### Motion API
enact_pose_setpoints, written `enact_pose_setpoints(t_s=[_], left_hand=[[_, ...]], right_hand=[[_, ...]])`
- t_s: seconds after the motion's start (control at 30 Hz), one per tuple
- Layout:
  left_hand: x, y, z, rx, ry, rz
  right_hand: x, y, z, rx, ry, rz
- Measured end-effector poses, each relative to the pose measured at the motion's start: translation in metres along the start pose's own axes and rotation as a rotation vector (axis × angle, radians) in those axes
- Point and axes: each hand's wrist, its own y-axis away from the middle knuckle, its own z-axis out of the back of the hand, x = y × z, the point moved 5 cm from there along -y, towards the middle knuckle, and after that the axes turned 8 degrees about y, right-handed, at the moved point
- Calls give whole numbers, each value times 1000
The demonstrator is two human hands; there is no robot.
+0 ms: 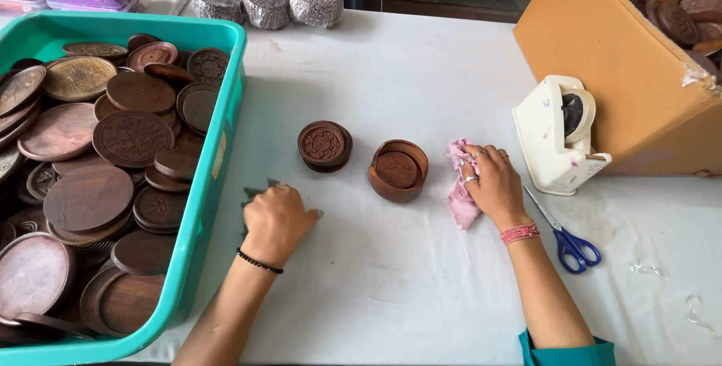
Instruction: Clean and sort wooden coasters and their holders on a table.
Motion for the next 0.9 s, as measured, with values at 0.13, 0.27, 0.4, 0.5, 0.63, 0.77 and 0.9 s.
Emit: enact_pose_setpoints(t_s=[0.13,0.27,0.4,0.5,0.63,0.77,0.9], left_hand=[[2,-9,-31,-19,25,-93],[-8,-12,-39,-216,-47,-197],[-33,7,-7,-243,66,-216],[-50,32,39,-179,426,-306],[-60,29,31,-1,1105,-455],[-83,27,-24,445,1963,-436],[-104,30,-70,776,2274,-233]], right_hand=[[0,0,2,3,-2,6],[1,0,1,6,1,5],[-2,1,-2,23,5,-15],[-2,4,3,-111,-36,-63],[46,13,39,-345,-214,-90],[140,44,53,-467,-338,341],[179,51,51,-405,-103,541]])
